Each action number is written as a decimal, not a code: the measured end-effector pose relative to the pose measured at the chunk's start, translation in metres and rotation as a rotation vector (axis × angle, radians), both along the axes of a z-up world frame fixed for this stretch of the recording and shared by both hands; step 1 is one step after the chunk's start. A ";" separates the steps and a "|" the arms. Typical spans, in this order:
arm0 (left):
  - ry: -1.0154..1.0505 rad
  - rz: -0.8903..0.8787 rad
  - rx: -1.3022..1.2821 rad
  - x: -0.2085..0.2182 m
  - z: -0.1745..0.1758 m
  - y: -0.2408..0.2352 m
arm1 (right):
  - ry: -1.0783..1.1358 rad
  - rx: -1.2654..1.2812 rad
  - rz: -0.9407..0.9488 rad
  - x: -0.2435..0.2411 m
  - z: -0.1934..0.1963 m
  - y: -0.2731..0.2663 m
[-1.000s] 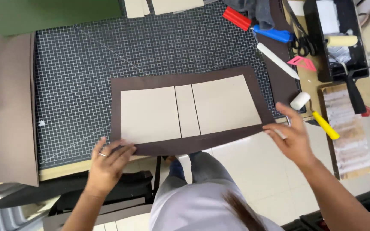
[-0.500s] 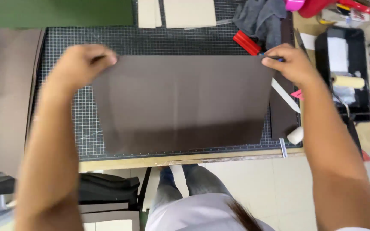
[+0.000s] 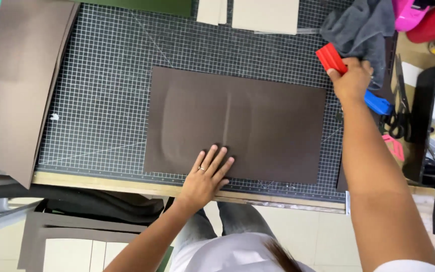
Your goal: Smoothing a brown cover material onto a base using a red squeegee tool on a cutting mat.
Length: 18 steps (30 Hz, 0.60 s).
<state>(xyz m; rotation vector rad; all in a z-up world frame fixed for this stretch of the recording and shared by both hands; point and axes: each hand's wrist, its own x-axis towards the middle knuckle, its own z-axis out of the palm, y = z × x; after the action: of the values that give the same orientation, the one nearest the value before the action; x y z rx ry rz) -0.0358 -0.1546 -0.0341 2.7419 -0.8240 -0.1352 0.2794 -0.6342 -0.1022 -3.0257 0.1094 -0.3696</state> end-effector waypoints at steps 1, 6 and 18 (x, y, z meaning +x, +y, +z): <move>0.004 0.007 -0.001 0.006 -0.001 0.000 | 0.004 -0.001 0.007 -0.001 0.010 0.011; 0.006 -0.039 -0.017 0.032 -0.009 0.002 | -0.105 -0.010 0.143 -0.021 0.049 0.074; -0.071 0.084 -0.103 -0.022 -0.012 0.065 | -0.031 0.065 0.682 -0.208 0.044 0.347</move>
<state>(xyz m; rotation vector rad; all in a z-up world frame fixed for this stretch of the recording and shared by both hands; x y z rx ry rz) -0.0578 -0.0895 -0.0461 2.6921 -0.7120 0.0208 0.0713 -0.2875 -0.0583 -2.7590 -0.8629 -0.3298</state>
